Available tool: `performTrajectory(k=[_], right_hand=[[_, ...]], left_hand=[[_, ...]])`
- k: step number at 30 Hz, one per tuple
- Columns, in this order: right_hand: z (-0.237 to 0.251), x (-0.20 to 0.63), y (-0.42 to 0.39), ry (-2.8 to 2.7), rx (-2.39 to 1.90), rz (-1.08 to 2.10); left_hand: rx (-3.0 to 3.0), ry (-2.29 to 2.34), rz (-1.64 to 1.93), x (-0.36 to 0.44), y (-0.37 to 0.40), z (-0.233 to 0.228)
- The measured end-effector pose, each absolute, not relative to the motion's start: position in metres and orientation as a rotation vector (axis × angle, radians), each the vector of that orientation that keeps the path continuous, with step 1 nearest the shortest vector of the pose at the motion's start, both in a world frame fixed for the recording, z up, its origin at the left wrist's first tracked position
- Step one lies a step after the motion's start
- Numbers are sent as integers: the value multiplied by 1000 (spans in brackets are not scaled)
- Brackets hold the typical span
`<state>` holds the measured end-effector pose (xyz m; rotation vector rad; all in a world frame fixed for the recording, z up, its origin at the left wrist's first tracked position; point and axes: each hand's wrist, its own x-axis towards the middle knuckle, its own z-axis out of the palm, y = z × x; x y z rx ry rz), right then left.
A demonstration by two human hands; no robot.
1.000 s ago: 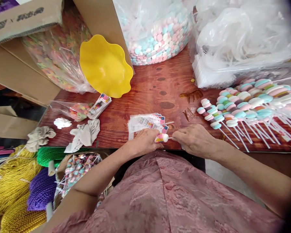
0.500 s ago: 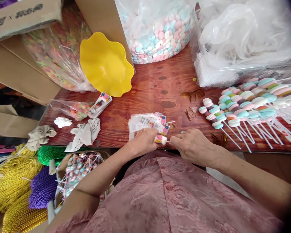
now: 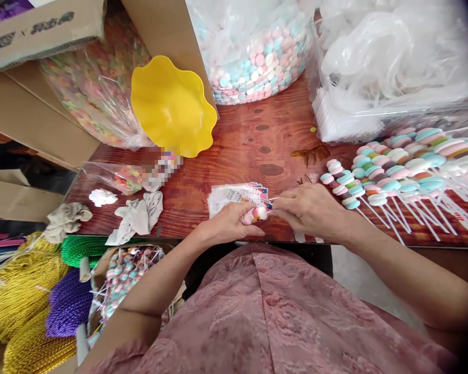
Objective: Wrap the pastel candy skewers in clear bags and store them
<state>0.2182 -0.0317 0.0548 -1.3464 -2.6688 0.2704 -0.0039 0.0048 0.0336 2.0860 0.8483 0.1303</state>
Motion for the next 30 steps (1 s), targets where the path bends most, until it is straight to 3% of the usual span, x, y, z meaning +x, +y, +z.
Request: performTrajectory(k=[4, 14, 22, 30], right_hand=[[62, 227, -30, -2674, -1433, 286], [49, 217, -36, -2573, -1464, 721], [47, 212, -41, -2673, -1395, 329], [54, 216, -49, -2629, -1106, 66]], left_hand=[[2294, 1015, 70, -5, 4, 29], [2730, 1115, -67, -1, 0, 14], [2359, 1225, 57, -11, 2, 16], [2062, 958, 107, -13, 7, 21]])
